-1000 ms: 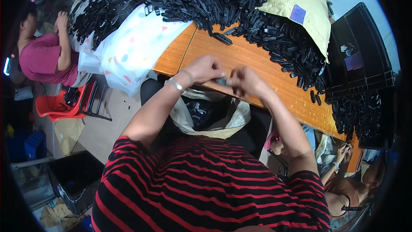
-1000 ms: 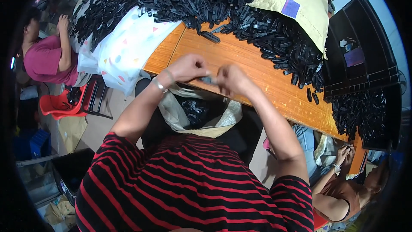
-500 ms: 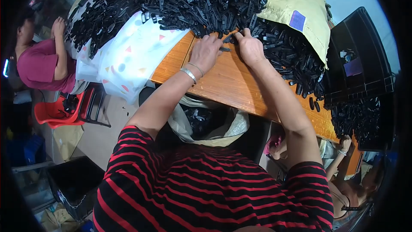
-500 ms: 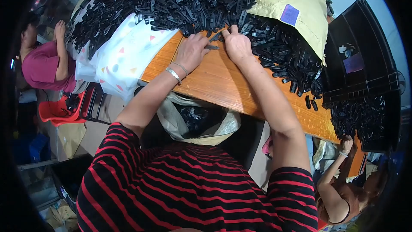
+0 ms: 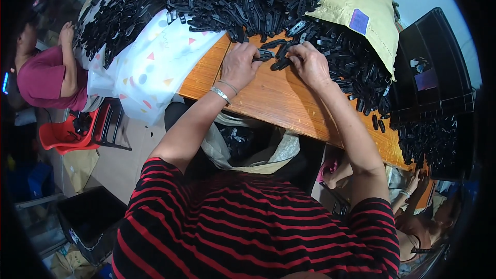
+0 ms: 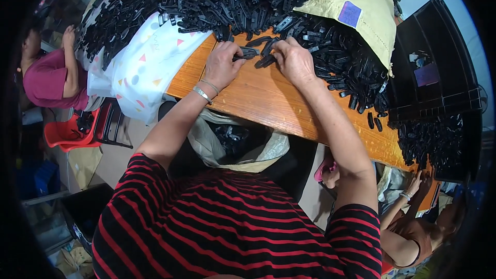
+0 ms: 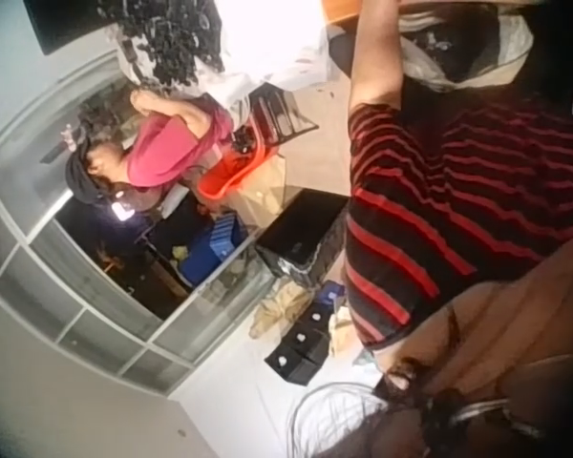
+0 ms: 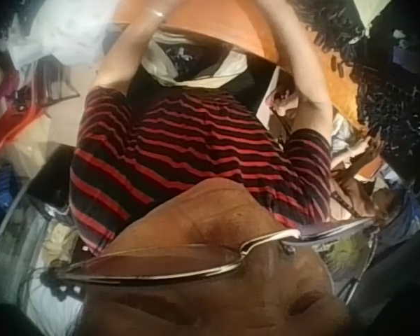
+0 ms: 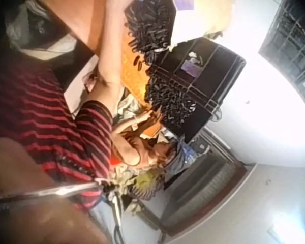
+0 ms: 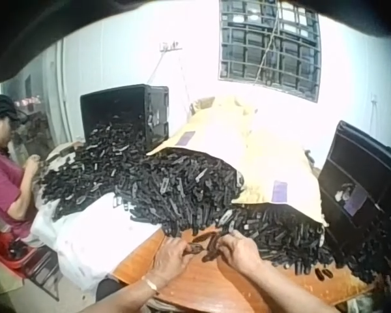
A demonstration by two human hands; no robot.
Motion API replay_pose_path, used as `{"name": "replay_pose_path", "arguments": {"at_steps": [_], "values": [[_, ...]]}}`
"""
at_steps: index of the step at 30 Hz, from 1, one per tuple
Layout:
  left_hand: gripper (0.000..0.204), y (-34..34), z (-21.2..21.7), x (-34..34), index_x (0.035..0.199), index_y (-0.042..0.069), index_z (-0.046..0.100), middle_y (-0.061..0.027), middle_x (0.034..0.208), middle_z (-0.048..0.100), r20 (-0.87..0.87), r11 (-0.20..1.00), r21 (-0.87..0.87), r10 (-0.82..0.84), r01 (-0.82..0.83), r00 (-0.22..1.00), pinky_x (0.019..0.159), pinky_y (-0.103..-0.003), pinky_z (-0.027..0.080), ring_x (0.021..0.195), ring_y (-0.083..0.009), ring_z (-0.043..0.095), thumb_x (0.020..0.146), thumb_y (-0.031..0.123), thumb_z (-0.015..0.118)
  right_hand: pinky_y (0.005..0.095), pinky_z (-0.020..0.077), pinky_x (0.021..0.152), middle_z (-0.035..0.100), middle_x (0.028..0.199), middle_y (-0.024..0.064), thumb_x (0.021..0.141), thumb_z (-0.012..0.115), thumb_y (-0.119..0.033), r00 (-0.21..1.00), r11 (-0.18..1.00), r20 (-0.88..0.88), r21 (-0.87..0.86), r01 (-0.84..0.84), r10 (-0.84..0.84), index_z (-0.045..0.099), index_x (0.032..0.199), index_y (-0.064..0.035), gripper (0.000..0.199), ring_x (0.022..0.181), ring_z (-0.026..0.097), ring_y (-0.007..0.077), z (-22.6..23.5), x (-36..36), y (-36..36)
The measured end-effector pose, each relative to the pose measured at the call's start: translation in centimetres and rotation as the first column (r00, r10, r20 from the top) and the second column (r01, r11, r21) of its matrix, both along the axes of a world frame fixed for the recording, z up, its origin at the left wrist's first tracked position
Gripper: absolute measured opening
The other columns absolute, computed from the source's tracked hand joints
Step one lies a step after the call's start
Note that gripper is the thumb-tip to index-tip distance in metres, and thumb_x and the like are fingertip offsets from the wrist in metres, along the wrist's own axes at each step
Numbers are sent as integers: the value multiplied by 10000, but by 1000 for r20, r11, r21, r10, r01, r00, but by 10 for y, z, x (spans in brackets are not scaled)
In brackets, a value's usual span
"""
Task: Assembling small black plastic components by hand and placing them into a collection bag.
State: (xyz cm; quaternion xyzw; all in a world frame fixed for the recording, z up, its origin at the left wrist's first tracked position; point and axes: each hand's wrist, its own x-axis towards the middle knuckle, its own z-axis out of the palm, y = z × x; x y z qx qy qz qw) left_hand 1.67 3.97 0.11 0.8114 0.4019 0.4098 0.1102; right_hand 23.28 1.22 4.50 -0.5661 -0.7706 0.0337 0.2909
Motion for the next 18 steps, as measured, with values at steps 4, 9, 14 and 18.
{"name": "replay_pose_path", "arguments": {"at_steps": [4, 9, 14, 18], "values": [[191, -2, 1, 1, 781, 46, 550, -92, 794, 570, -22, 999, -23, 44, -44, 999, 703, -389, 447, 816, -298, 548, 690, 55, 718, 400, 511, 693, 595, 940, 117, 761, 675, -100, 984, 989, 132, -103, -107, 120, 649, 984, -99, 224, 803, 619, 334, -2, -10, -7], [193, -3, 2, 1, 785, 48, 555, -87, 791, 574, -32, 999, -13, 49, -49, 998, 710, -383, 452, 820, -294, 551, 689, 60, 722, 408, 481, 709, 592, 945, 143, 700, 729, -68, 988, 976, 132, -214, -46, 76, 556, 919, -44, 281, 830, 595, 357, -2, -13, -5], [187, -3, 2, 0, 782, 51, 563, -82, 789, 578, -23, 999, -17, 49, -49, 999, 712, -376, 456, 822, -289, 552, 688, 58, 724, 393, 464, 698, 586, 867, 155, 650, 774, -40, 998, 959, 52, -284, -5, 20, 494, 859, -26, 350, 805, 589, 326, 7, -13, -8], [193, -2, 1, 0, 780, 49, 564, -82, 795, 580, -29, 999, -13, 49, -49, 998, 709, -373, 455, 824, -287, 551, 681, 56, 730, 377, 464, 697, 585, 823, 139, 628, 793, -19, 994, 926, -101, -378, 4, -45, 498, 820, -15, 352, 791, 588, 287, 9, -13, -10]]}}
